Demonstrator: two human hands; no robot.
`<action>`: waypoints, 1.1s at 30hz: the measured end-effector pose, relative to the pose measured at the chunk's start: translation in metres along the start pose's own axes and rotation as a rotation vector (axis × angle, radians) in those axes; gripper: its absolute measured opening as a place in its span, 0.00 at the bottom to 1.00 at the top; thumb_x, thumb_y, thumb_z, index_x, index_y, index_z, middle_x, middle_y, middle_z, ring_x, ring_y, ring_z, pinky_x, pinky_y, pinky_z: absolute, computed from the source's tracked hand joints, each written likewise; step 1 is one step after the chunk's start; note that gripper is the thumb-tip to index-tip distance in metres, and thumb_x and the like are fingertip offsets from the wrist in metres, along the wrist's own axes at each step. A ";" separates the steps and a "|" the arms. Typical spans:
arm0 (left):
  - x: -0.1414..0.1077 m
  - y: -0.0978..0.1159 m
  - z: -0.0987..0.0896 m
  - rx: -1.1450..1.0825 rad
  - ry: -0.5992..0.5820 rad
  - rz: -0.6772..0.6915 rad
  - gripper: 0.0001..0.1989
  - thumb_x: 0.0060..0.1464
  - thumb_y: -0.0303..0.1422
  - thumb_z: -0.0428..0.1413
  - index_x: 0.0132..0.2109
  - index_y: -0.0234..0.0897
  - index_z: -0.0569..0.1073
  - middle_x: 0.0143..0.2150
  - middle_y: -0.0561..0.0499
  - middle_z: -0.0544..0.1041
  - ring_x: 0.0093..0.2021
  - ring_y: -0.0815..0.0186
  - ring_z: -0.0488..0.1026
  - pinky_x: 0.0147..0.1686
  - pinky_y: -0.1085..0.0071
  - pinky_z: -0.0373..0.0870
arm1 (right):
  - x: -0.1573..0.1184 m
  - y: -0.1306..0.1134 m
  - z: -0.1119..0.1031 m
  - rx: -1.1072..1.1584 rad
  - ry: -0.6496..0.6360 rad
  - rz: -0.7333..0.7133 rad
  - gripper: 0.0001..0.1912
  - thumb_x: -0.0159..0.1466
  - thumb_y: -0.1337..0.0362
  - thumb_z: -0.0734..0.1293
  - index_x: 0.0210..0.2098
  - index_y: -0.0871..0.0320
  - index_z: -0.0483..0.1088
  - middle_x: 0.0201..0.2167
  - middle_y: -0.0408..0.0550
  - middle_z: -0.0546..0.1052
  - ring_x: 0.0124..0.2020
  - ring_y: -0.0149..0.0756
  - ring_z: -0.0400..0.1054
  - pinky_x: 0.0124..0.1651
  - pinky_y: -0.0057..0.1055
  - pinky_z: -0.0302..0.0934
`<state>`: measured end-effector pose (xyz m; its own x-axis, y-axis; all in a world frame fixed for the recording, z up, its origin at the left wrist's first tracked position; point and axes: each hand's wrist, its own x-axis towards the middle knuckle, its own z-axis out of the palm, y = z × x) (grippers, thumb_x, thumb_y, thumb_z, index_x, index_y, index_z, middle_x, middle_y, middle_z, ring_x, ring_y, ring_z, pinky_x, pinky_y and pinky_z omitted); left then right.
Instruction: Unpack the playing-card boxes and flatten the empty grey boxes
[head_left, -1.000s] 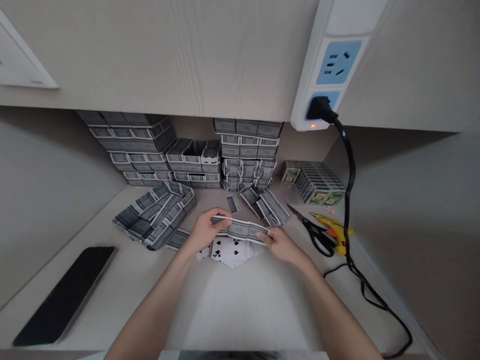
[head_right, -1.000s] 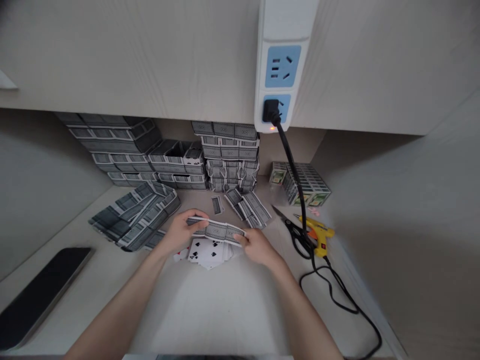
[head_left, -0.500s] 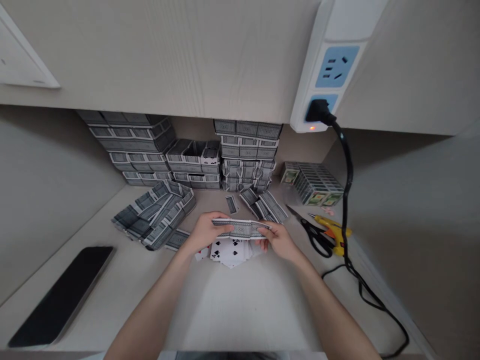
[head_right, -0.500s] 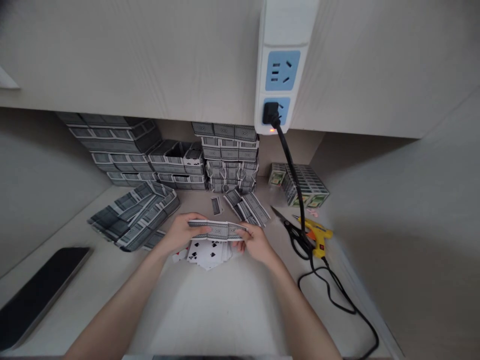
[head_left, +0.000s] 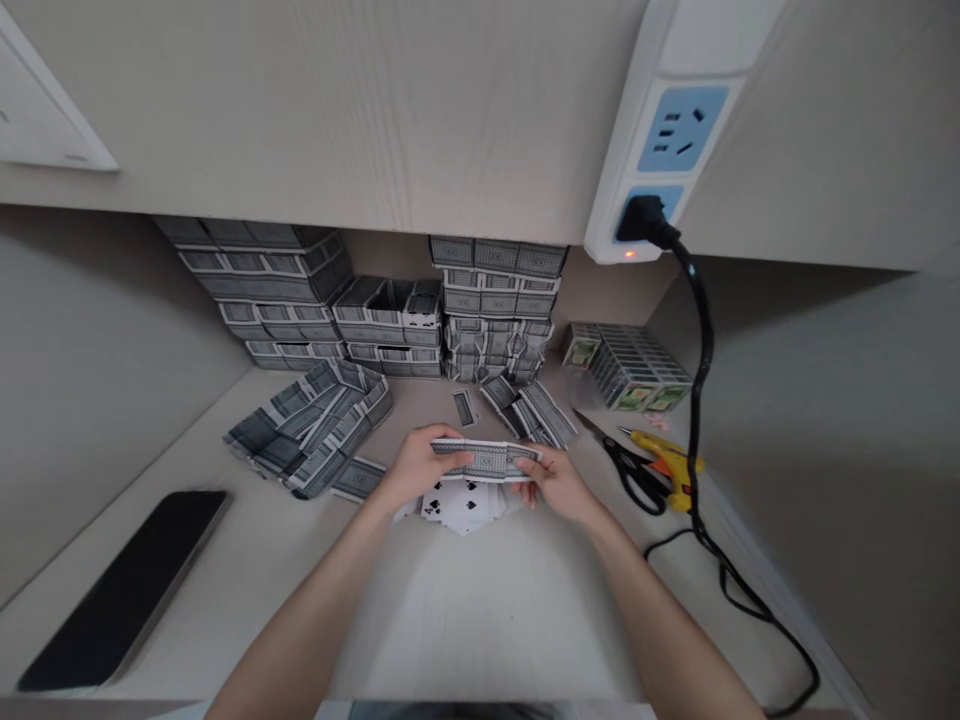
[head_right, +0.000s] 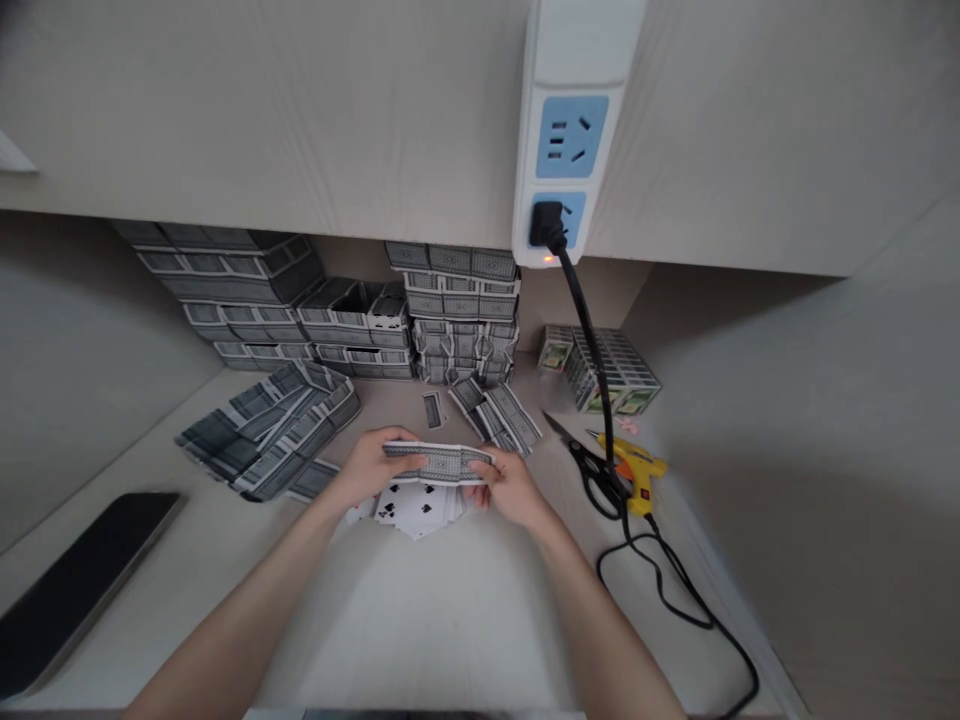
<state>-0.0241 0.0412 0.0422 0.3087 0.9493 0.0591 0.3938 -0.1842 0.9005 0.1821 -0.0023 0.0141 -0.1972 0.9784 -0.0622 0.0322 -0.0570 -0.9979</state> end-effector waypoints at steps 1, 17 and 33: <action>0.000 -0.001 0.001 -0.003 0.002 0.000 0.12 0.39 0.37 0.58 0.32 0.33 0.73 0.32 0.51 0.76 0.34 0.65 0.71 0.36 0.73 0.65 | 0.000 0.000 0.000 0.000 -0.004 -0.002 0.11 0.56 0.57 0.60 0.26 0.58 0.62 0.15 0.40 0.70 0.11 0.27 0.60 0.13 0.24 0.54; 0.001 -0.008 0.007 -0.058 0.018 -0.031 0.15 0.37 0.40 0.59 0.32 0.33 0.73 0.32 0.50 0.75 0.33 0.64 0.71 0.34 0.72 0.65 | -0.001 0.000 0.004 -0.003 -0.003 -0.013 0.12 0.56 0.55 0.61 0.25 0.58 0.62 0.14 0.40 0.70 0.11 0.27 0.60 0.13 0.24 0.54; -0.001 0.000 0.011 -0.085 0.094 -0.077 0.16 0.37 0.40 0.59 0.32 0.33 0.73 0.30 0.52 0.75 0.31 0.65 0.71 0.32 0.72 0.65 | -0.001 -0.002 0.005 -0.087 0.161 -0.067 0.16 0.58 0.51 0.59 0.34 0.58 0.62 0.17 0.41 0.71 0.13 0.29 0.61 0.16 0.26 0.58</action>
<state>-0.0149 0.0376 0.0371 0.1965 0.9802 0.0248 0.3377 -0.0914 0.9368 0.1771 -0.0047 0.0157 -0.0422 0.9990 0.0153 0.1103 0.0199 -0.9937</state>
